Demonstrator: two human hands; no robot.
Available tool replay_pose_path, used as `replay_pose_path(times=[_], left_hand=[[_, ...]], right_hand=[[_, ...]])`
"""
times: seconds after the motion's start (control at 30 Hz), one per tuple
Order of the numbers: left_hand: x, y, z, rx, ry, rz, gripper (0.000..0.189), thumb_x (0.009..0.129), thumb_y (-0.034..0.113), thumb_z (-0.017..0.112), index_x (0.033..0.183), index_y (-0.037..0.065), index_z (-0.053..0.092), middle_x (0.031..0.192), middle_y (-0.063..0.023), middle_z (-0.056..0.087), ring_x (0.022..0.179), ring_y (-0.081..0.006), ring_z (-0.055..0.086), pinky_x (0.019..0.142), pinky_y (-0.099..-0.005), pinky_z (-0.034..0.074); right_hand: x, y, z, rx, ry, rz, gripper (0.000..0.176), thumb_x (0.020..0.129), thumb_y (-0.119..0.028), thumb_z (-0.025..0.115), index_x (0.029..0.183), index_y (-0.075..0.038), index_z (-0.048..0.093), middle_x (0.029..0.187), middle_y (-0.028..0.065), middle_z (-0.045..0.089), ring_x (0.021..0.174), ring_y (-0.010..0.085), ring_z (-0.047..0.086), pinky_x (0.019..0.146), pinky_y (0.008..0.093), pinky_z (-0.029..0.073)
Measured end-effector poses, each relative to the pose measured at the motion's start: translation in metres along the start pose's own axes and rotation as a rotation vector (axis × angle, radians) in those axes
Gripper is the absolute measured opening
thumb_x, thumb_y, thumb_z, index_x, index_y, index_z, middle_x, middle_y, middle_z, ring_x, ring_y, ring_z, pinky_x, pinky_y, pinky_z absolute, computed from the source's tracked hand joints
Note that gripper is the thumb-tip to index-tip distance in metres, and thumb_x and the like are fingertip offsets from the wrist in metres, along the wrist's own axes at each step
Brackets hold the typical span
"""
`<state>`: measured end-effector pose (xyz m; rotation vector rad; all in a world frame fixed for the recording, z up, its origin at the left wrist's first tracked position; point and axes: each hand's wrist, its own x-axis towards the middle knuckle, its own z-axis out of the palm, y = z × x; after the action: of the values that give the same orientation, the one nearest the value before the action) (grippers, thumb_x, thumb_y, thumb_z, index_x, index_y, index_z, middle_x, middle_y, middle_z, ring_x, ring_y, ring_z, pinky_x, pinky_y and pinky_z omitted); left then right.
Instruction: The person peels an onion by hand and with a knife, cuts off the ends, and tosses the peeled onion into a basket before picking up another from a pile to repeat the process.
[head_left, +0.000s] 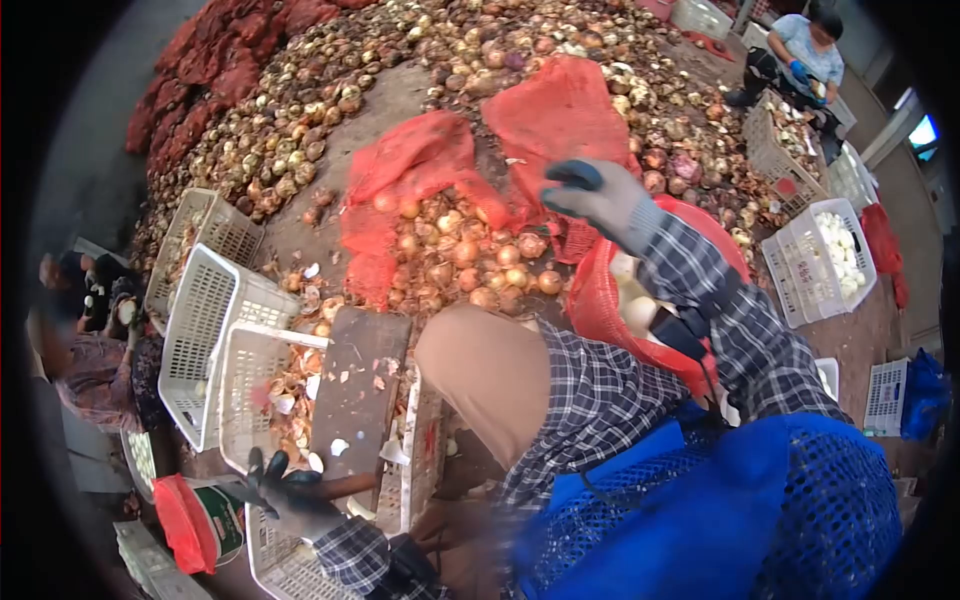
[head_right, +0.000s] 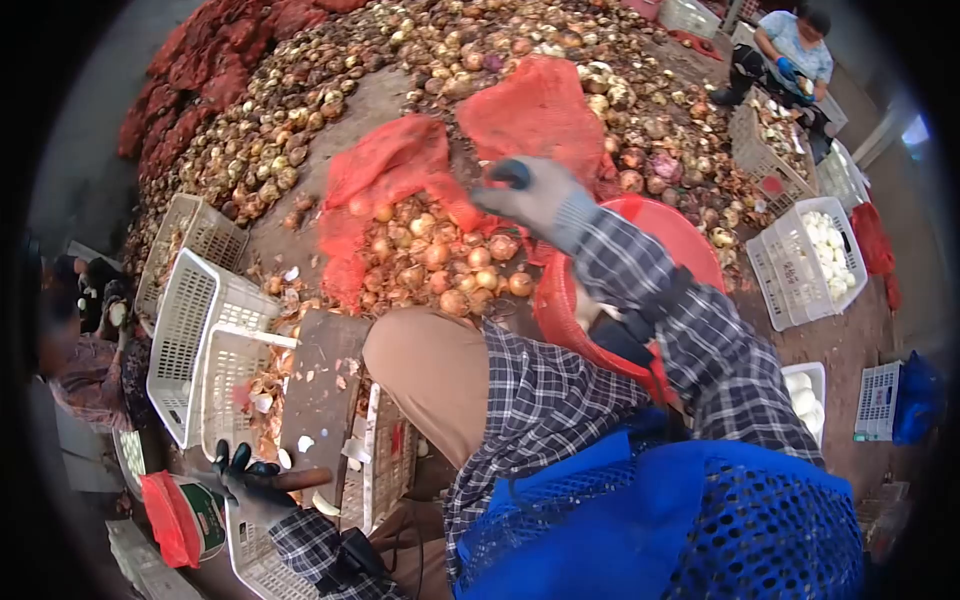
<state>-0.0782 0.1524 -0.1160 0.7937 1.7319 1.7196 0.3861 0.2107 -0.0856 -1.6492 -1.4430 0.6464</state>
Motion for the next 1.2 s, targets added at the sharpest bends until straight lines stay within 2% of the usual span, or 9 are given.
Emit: replay_pose_path(times=[0.2,0.27,0.4,0.57,0.67,0.77,0.87,1.07,1.2], left_hand=[[0.022,-0.047,-0.006,0.149,0.127,0.168,0.069,0.095,0.059,0.041,0.136,0.004,0.042,0.097,-0.0161,0.060,0.061,-0.0170,0.055,0.048,-0.0285,0.048],[0.019,-0.062,-0.002,0.065,0.076,0.121,0.054,0.095,0.037,0.049,0.137,0.004,0.043,0.094,-0.0147,0.061,0.065,-0.0180,0.056,0.055,-0.0280,0.049],[-0.013,-0.054,0.028,0.234,0.088,-0.001,0.046,0.088,0.014,0.053,0.132,0.003,0.050,0.092,-0.0116,0.061,0.067,-0.0179,0.056,0.059,-0.0279,0.048],[0.015,-0.072,0.017,0.163,0.099,-0.193,0.045,0.090,0.025,0.054,0.131,0.006,0.053,0.089,-0.0056,0.059,0.068,-0.0172,0.055,0.060,-0.0286,0.047],[0.026,-0.071,0.021,0.150,0.114,-0.304,0.042,0.089,0.036,0.054,0.124,0.014,0.058,0.088,-0.0027,0.059,0.065,-0.0125,0.054,0.056,-0.0267,0.045],[0.044,-0.105,0.002,0.053,0.169,-0.377,0.038,0.091,0.037,0.051,0.122,0.016,0.061,0.082,-0.0021,0.053,0.060,-0.0135,0.048,0.052,-0.0250,0.040],[0.043,-0.104,0.009,0.102,0.132,-0.378,0.037,0.091,0.036,0.050,0.120,0.016,0.062,0.079,-0.0009,0.052,0.056,-0.0112,0.045,0.050,-0.0254,0.039],[0.044,-0.107,0.009,0.101,0.080,-0.374,0.037,0.092,0.036,0.051,0.120,0.014,0.061,0.071,0.0020,0.055,0.048,-0.0082,0.045,0.042,-0.0230,0.037],[0.043,-0.106,0.014,0.044,0.099,-0.399,0.039,0.092,0.036,0.051,0.124,0.013,0.058,0.067,0.0027,0.055,0.043,-0.0075,0.043,0.038,-0.0223,0.036]], right_hand=[[0.111,-0.030,0.127,0.293,-0.215,0.055,0.038,0.079,-0.036,0.071,0.100,-0.004,0.068,0.084,0.0074,0.068,0.080,0.0160,0.063,0.074,0.0315,0.050],[0.138,0.001,0.166,0.301,-0.262,0.124,0.035,0.080,-0.038,0.069,0.099,-0.009,0.069,0.085,0.0078,0.068,0.081,0.0191,0.064,0.074,0.0324,0.050],[0.151,0.088,0.212,0.048,-0.377,0.127,0.030,0.082,-0.037,0.067,0.099,-0.012,0.070,0.088,0.0070,0.068,0.079,0.0209,0.064,0.072,0.0327,0.051],[0.136,0.189,0.241,-0.779,-0.732,-0.056,0.029,0.088,-0.025,0.055,0.112,-0.012,0.066,0.103,0.0177,0.067,0.087,0.0326,0.067,0.080,0.0418,0.053],[0.126,0.207,0.259,-0.576,-0.407,0.596,0.029,0.089,-0.021,0.053,0.113,-0.013,0.066,0.112,0.0193,0.065,0.096,0.0320,0.065,0.086,0.0400,0.052],[0.132,0.265,0.277,-1.083,-0.997,0.072,0.036,0.086,-0.028,0.056,0.115,-0.009,0.065,0.118,0.0203,0.062,0.107,0.0326,0.061,0.092,0.0391,0.049],[0.131,0.332,0.309,-0.467,-0.429,0.636,0.054,0.081,-0.037,0.061,0.125,-0.006,0.058,0.122,0.0209,0.060,0.112,0.0334,0.058,0.095,0.0401,0.047],[0.143,0.188,0.298,-0.534,-0.550,0.786,0.063,0.082,-0.039,0.063,0.134,-0.007,0.048,0.140,0.0169,0.045,0.128,0.0328,0.044,0.103,0.0417,0.041],[0.150,0.126,0.317,-0.675,-0.667,0.310,0.048,0.095,-0.026,0.046,0.138,-0.006,0.043,0.147,0.0146,0.034,0.135,0.0339,0.034,0.110,0.0475,0.031]])
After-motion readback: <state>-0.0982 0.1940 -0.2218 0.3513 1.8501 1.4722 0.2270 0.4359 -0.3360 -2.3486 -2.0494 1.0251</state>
